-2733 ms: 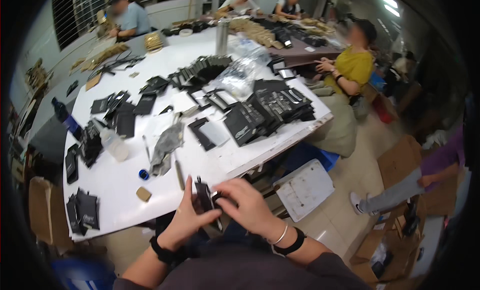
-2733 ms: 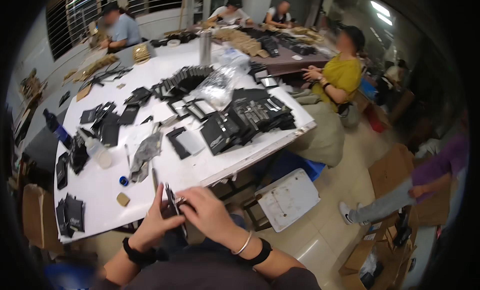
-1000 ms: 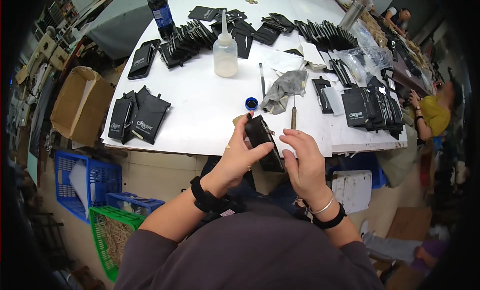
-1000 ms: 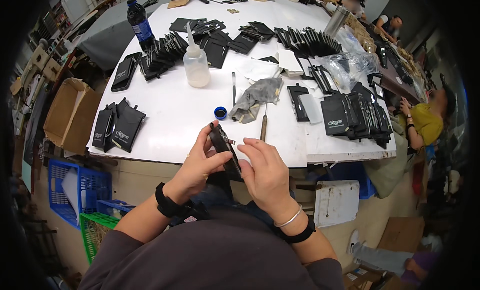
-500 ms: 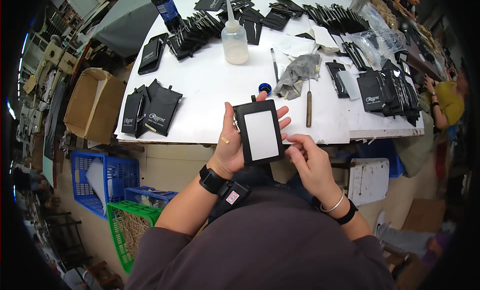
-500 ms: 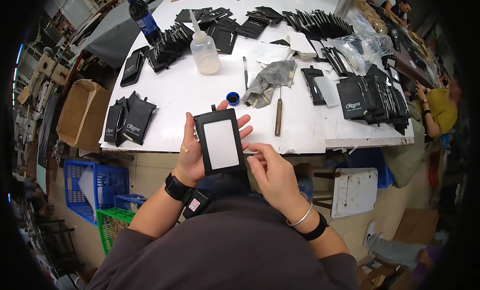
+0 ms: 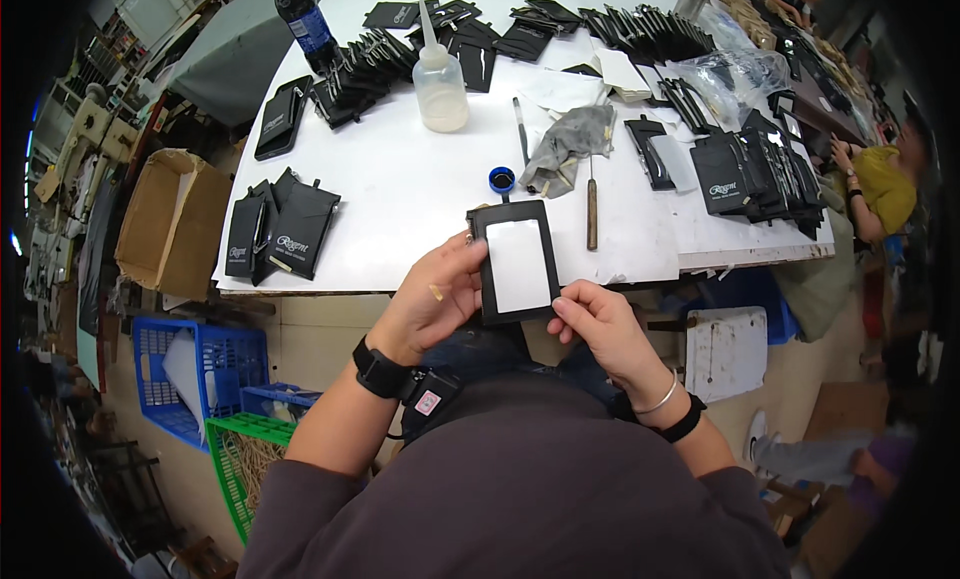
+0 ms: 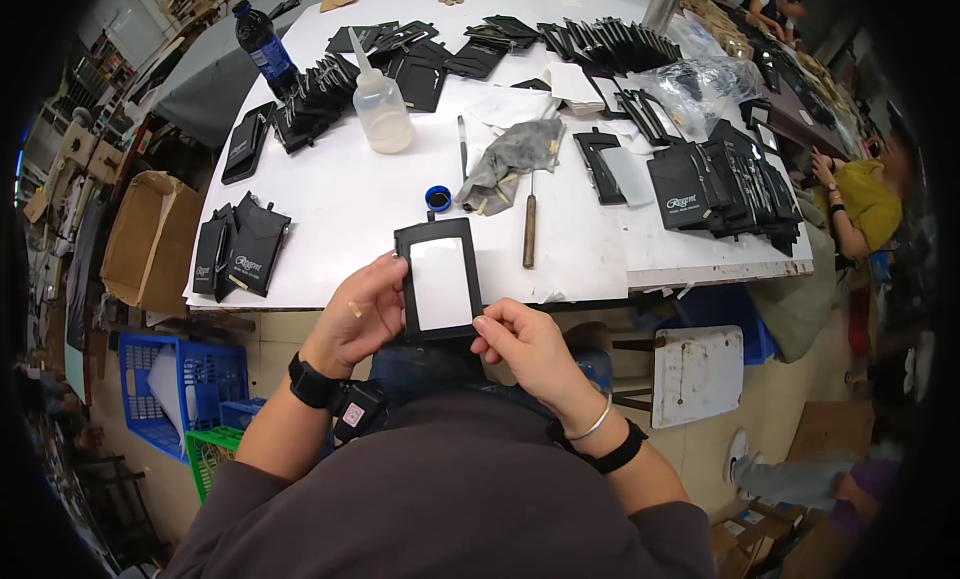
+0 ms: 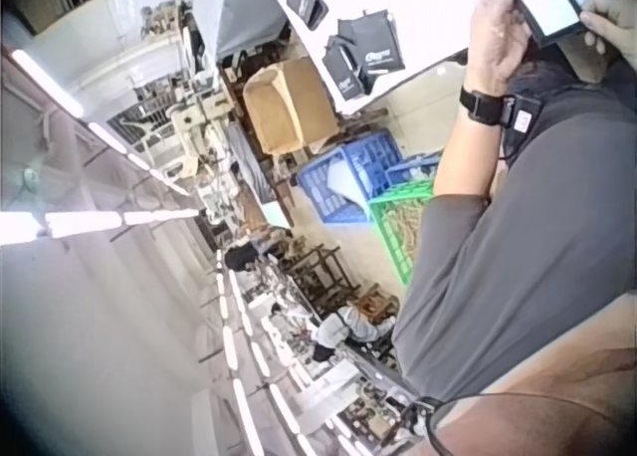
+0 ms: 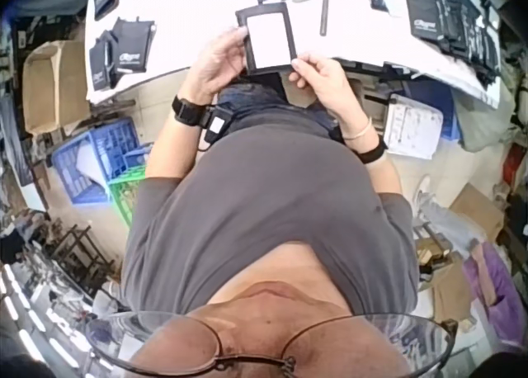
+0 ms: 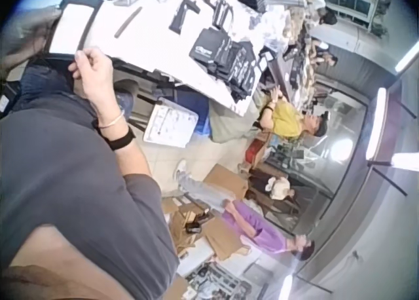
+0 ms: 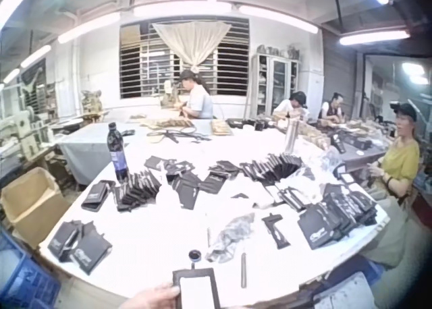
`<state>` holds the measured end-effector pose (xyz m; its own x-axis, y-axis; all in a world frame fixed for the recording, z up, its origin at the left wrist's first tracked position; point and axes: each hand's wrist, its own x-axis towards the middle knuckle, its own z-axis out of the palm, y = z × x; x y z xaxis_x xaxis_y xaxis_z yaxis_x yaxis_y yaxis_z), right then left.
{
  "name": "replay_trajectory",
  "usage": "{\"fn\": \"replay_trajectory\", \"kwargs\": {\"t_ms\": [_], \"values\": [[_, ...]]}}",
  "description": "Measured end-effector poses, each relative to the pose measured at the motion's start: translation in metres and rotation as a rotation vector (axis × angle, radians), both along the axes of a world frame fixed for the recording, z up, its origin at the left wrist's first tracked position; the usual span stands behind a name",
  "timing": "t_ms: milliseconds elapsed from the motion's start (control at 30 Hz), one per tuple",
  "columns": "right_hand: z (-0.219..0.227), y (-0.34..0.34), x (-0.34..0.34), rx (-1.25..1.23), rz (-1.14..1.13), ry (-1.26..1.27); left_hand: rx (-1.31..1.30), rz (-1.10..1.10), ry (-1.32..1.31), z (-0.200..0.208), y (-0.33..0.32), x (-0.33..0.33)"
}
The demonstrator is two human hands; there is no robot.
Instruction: The person assembles small black pouches by inserting white rectangular inserts into them and zipping them closed. They wipe the pouches with a cloth and use a metal tool to adjust the zipper. The person handles the pouches one at a time, placing finished units on the table.
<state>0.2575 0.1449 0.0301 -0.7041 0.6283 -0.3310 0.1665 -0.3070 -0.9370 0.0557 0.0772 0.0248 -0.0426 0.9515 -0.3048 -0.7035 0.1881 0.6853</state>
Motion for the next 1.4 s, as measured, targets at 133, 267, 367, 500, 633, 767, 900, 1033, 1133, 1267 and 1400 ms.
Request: {"fn": "replay_trajectory", "kwargs": {"t_ms": [133, 267, 367, 500, 633, 767, 900, 1033, 1133, 1267, 1400], "values": [[-0.005, -0.001, 0.002, 0.346, -0.007, -0.111, 0.018, -0.005, 0.048, 0.004, -0.003, 0.000], [0.004, 0.005, 0.001, 1.329, -0.156, -0.283, 0.014, -0.036, -0.013, 0.003, -0.001, 0.005], [0.017, 0.006, -0.004, 1.589, -0.015, -0.263, -0.021, -0.050, -0.055, -0.001, 0.000, 0.008], [0.010, -0.011, 0.023, 1.563, 0.379, -0.072, -0.004, -0.081, -0.043, -0.006, 0.006, 0.006], [0.001, -0.002, 0.046, 1.446, 0.161, -0.075, -0.022, -0.073, -0.050, -0.013, 0.009, 0.010], [-0.009, 0.001, 0.051, 1.318, 0.002, -0.110, -0.041, -0.069, -0.092, -0.011, 0.010, 0.015], [-0.014, -0.005, 0.045, 1.317, 0.012, -0.146, -0.035, -0.087, -0.103, -0.018, 0.009, 0.015], [-0.011, -0.002, 0.037, 1.386, -0.042, -0.114, -0.036, -0.136, -0.052, -0.017, 0.012, 0.015], [-0.018, 0.001, 0.036, 1.386, -0.077, -0.083, 0.002, -0.151, -0.016, -0.012, 0.014, 0.017], [-0.021, 0.002, 0.028, 1.371, -0.115, -0.066, -0.003, -0.095, -0.032, -0.018, 0.007, 0.017], [-0.024, -0.008, 0.029, 1.018, -0.148, -0.171, 0.029, -0.067, 0.027, -0.023, 0.013, 0.021]]}}
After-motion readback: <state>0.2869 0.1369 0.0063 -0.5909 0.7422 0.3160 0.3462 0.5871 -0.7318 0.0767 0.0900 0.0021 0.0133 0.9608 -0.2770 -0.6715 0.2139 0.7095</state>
